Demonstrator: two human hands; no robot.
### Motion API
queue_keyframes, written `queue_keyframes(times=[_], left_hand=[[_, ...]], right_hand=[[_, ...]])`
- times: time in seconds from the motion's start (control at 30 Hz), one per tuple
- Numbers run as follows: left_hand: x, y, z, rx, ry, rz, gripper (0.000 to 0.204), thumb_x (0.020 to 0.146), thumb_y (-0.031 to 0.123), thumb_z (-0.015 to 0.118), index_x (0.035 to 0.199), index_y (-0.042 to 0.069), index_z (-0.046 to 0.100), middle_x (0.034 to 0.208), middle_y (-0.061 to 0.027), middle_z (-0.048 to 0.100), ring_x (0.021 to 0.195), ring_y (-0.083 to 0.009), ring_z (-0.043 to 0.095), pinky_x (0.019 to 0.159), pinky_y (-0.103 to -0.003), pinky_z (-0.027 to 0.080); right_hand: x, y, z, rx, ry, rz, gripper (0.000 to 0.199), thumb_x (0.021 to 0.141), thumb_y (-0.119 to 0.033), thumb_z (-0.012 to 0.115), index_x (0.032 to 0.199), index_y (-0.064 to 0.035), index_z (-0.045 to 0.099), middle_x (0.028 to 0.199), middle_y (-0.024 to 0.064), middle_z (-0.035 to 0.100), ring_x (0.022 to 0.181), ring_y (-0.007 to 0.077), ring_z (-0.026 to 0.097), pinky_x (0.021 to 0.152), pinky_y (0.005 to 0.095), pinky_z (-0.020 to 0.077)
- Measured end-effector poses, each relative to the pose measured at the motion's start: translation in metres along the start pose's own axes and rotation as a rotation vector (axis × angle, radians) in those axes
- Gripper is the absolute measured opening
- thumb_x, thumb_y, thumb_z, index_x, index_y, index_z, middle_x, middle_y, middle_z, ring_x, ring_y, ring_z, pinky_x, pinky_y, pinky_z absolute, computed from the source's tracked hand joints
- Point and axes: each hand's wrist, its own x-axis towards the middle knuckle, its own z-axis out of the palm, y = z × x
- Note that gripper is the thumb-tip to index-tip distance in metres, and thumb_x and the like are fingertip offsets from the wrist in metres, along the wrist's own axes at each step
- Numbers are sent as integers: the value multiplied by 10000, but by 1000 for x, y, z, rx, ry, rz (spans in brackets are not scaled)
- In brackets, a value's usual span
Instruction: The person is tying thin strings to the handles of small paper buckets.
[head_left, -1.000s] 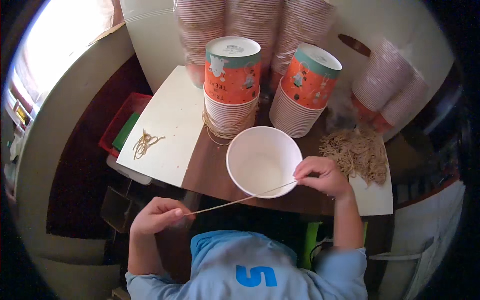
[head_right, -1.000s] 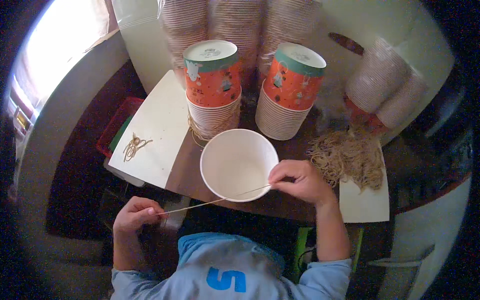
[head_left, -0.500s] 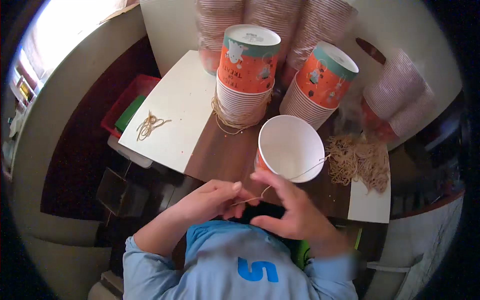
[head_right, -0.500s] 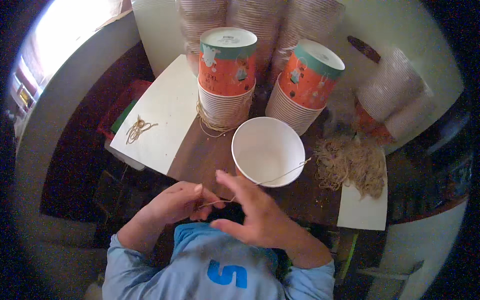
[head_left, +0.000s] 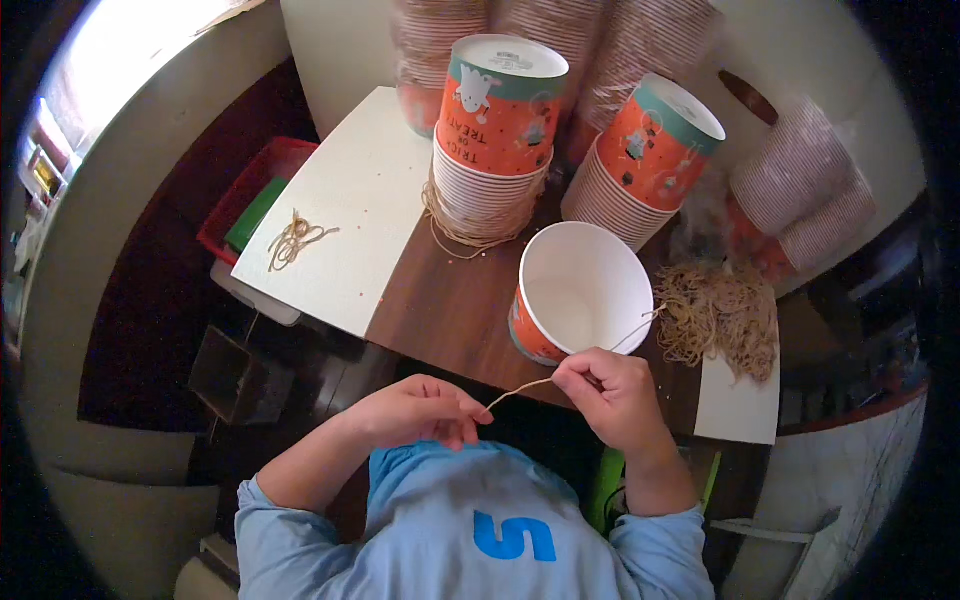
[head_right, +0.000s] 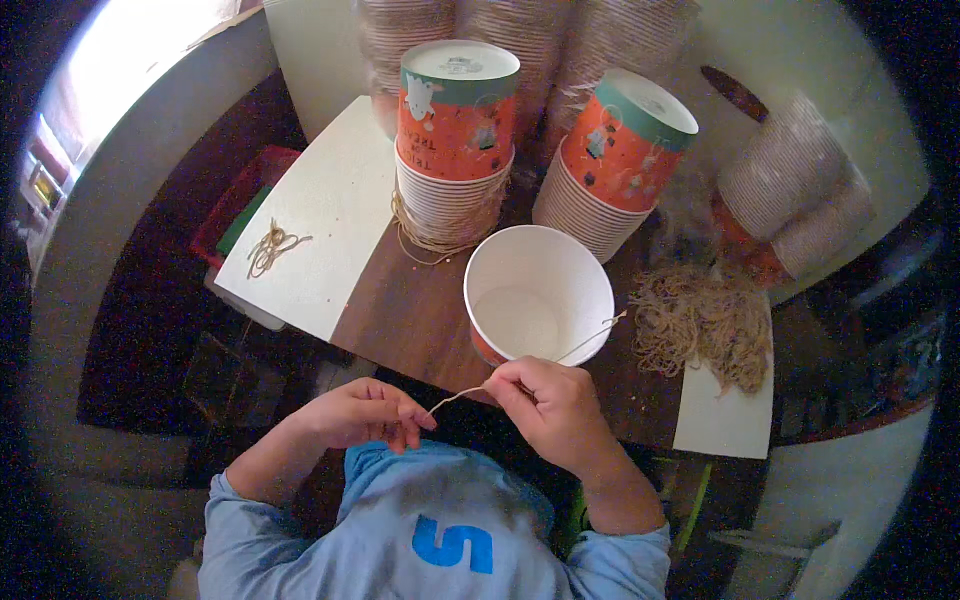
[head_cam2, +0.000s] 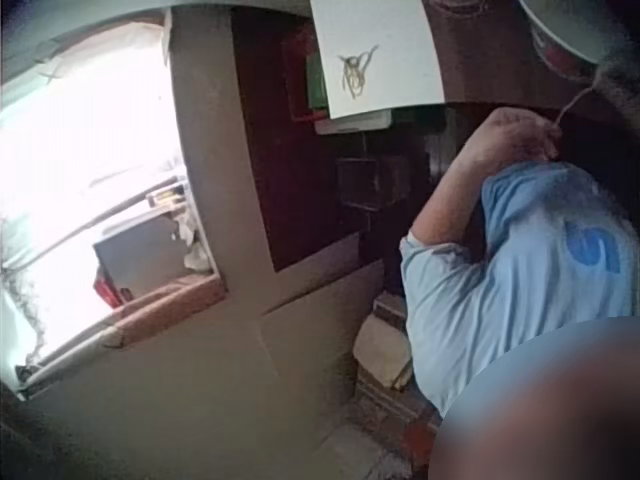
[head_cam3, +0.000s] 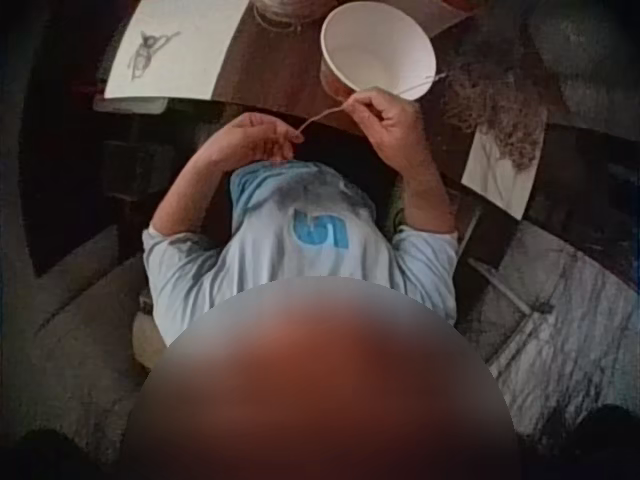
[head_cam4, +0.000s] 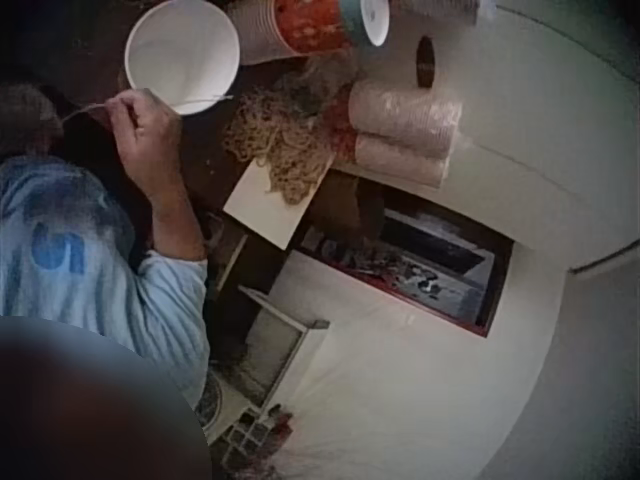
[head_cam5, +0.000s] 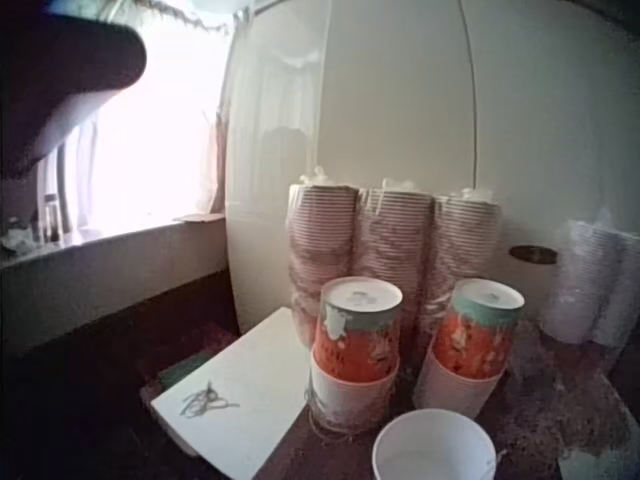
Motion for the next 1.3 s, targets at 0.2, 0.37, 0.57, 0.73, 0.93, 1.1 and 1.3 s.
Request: queue_keyframes(times=[0.2, 0.37, 0.57, 0.73, 0.93, 1.1, 1.3], left_hand=[[5, -2, 11, 114, 99, 80, 200, 903, 146, 587, 986, -28, 643, 825, -76, 660, 705, -117, 608, 631, -227, 492], [1, 4, 21, 307, 151, 142, 191, 907, 180, 590, 952, 6, 654, 799, -35, 650, 719, -77, 584, 634, -212, 476], [-13, 25, 51, 615, 158, 262, 154, 875, 139, 620, 933, 4, 664, 794, -28, 654, 703, -65, 576, 621, -224, 476], [-15, 40, 57, 818, 157, 393, 137, 874, 118, 617, 925, 1, 665, 778, -36, 650, 685, -63, 568, 605, -226, 471], [-6, 47, 58, 615, 178, 279, 171, 906, 155, 592, 922, -7, 643, 755, -17, 635, 670, -55, 555, 595, -214, 465], [7, 60, 62, 657, 207, 329, 179, 925, 151, 561, 921, -13, 632, 752, -14, 627, 672, -56, 552, 597, -209, 463], [42, 71, 43, 850, 551, 683, 177, 894, 101, 571, 999, -27, 635, 829, -71, 648, 720, -107, 583, 668, -242, 485]], right_hand=[[-5, 3, -1, 17, -7, 0, 70, 816, -72, 653, 820, -8, 627, 680, 101, 631, 584, 177, 616, 537, 280, 472], [-9, 4, -8, -47, -84, 47, 148, 766, -93, 697, 883, -26, 637, 830, 121, 637, 744, 223, 630, 646, 321, 493], [-5, -19, 2, -25, -242, -446, 685, 715, -151, 733, 1313, -32, 420, 1237, 199, 480, 1171, 351, 473, 989, 431, 380], [-6, -14, 18, 209, -308, -299, 481, 785, -28, 657, 1232, -34, 479, 973, 149, 567, 873, 292, 603, 741, 352, 500], [-2, -5, 18, 37, -67, -455, 255, 772, -8, 650, 1012, -20, 567, 812, 120, 555, 723, 279, 585, 621, 342, 487], [13, -5, 0, -120, -46, -530, 127, 771, -25, 633, 873, -24, 557, 782, 117, 540, 693, 283, 566, 587, 352, 470], [67, 19, -23, -72, -88, -66, 110, 813, -98, 619, 821, 11, 630, 758, 107, 626, 712, 174, 602, 653, 290, 472]])
